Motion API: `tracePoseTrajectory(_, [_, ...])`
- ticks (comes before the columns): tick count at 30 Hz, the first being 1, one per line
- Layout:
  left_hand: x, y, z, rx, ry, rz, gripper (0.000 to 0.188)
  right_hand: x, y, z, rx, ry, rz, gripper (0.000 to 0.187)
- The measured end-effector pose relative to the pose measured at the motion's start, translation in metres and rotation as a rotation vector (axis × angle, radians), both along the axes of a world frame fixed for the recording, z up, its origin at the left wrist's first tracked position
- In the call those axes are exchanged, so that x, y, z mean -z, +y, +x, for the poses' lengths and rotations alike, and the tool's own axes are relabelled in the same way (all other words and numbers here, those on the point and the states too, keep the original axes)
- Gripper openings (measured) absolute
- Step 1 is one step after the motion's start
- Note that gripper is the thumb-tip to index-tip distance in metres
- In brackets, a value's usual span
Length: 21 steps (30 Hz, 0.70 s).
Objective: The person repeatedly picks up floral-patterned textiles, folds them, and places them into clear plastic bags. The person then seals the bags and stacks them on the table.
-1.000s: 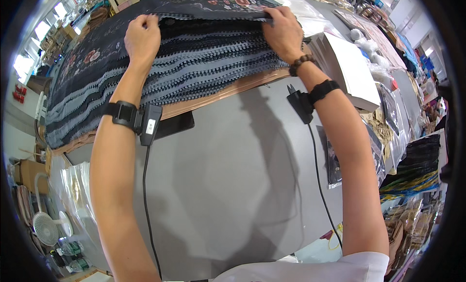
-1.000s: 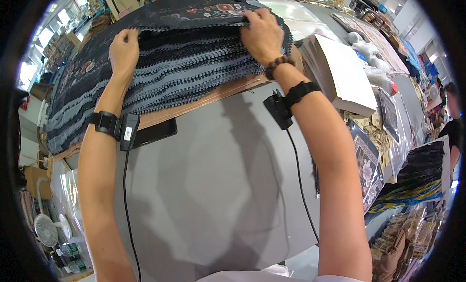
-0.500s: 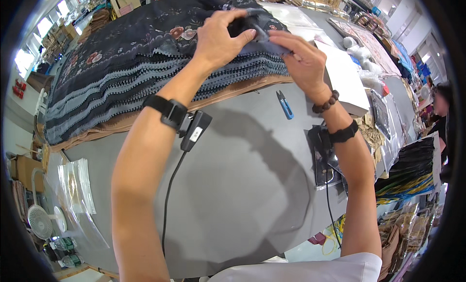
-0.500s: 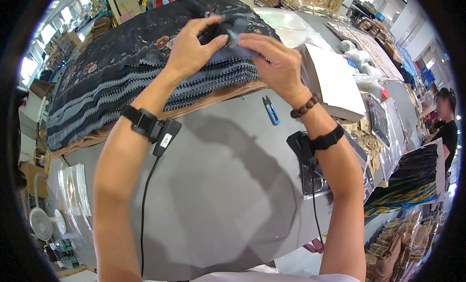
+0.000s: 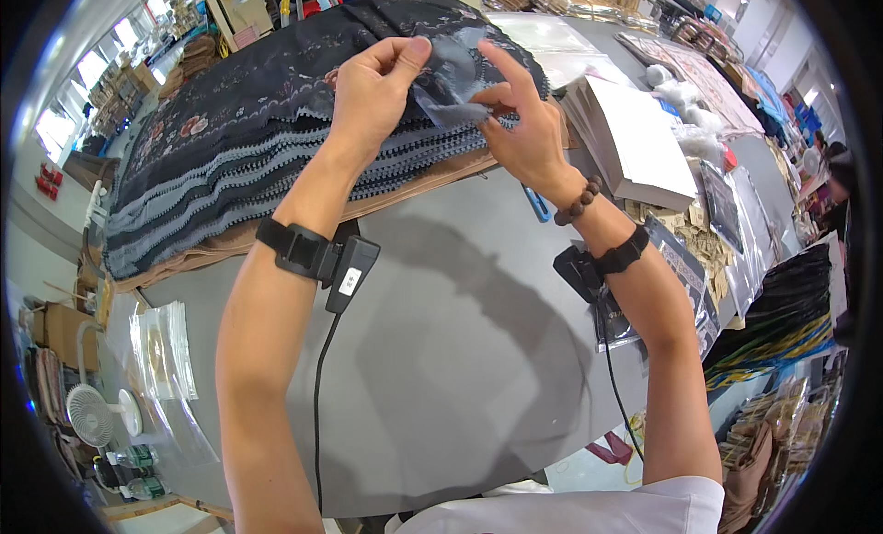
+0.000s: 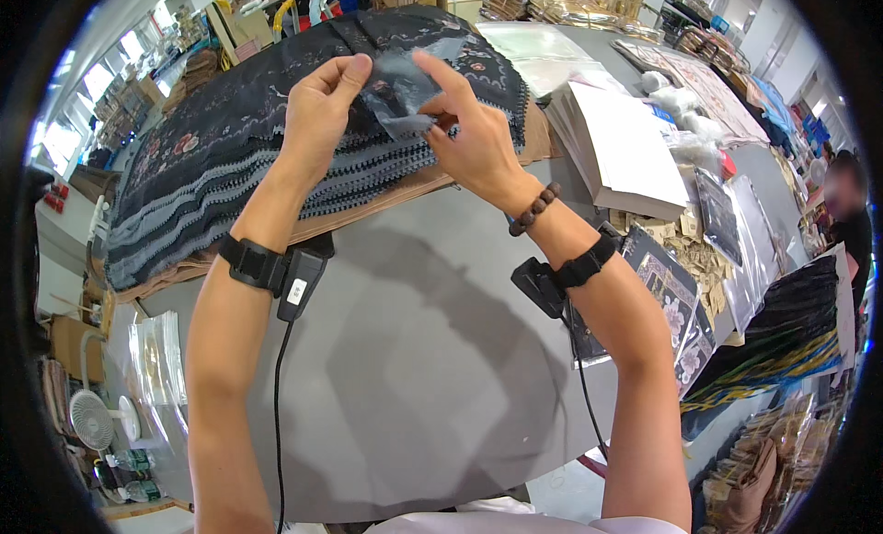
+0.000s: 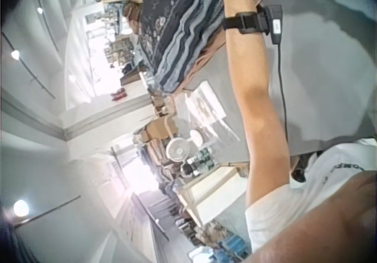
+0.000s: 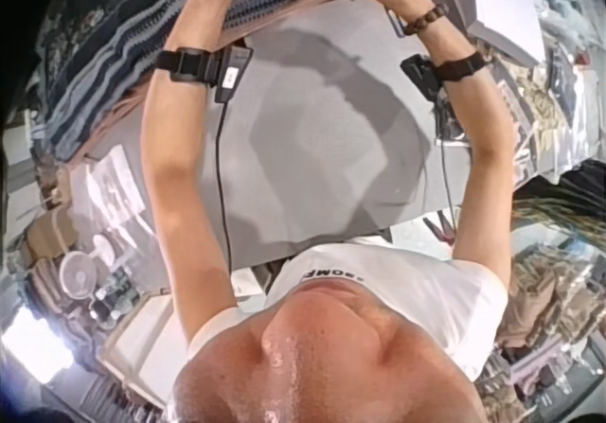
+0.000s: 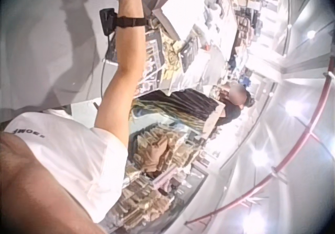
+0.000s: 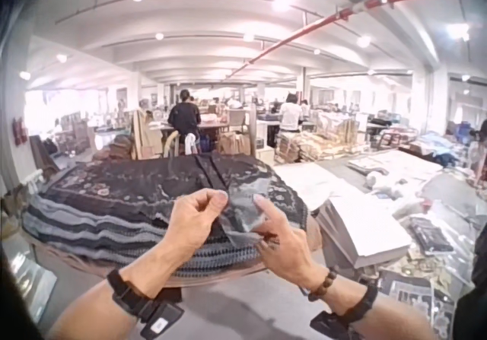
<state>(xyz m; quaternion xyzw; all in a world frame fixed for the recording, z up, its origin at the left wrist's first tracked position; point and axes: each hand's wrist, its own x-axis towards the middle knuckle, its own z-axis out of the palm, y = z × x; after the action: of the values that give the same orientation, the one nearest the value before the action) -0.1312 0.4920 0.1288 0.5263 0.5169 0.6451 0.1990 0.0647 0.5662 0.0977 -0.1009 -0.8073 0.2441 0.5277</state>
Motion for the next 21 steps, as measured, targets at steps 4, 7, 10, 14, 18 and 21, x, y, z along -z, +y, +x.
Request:
tracePoseTrajectory(4, [0.012,-0.016,0.016,-0.053,0.342,0.210,0.022,-0.019,0.001,-0.002,0.046,-0.062,0.009,0.033])
tracePoseTrajectory(7, [0.029,-0.033,0.035,-0.191,0.392,0.349,0.021,-0.025,0.003,0.020,0.079,-0.084,0.030,0.022])
tracePoseTrajectory(10, [0.038,-0.040,0.040,0.269,-0.067,-0.303,0.051,-0.019,0.003,0.061,0.123,0.085,0.015,0.026])
tracePoseTrajectory(14, [0.031,-0.035,0.006,0.257,-0.907,0.107,0.043,-0.011,0.022,0.145,0.459,0.165,0.013,0.017])
tracePoseTrajectory(18, [0.024,-0.063,-0.086,-0.238,-1.069,0.323,0.020,0.001,0.060,0.232,0.667,0.141,-0.117,0.030])
tracePoseTrajectory(21, [0.040,-0.125,-0.172,-0.635,-0.933,0.284,0.015,0.011,0.102,0.298,0.776,0.251,-0.387,0.036])
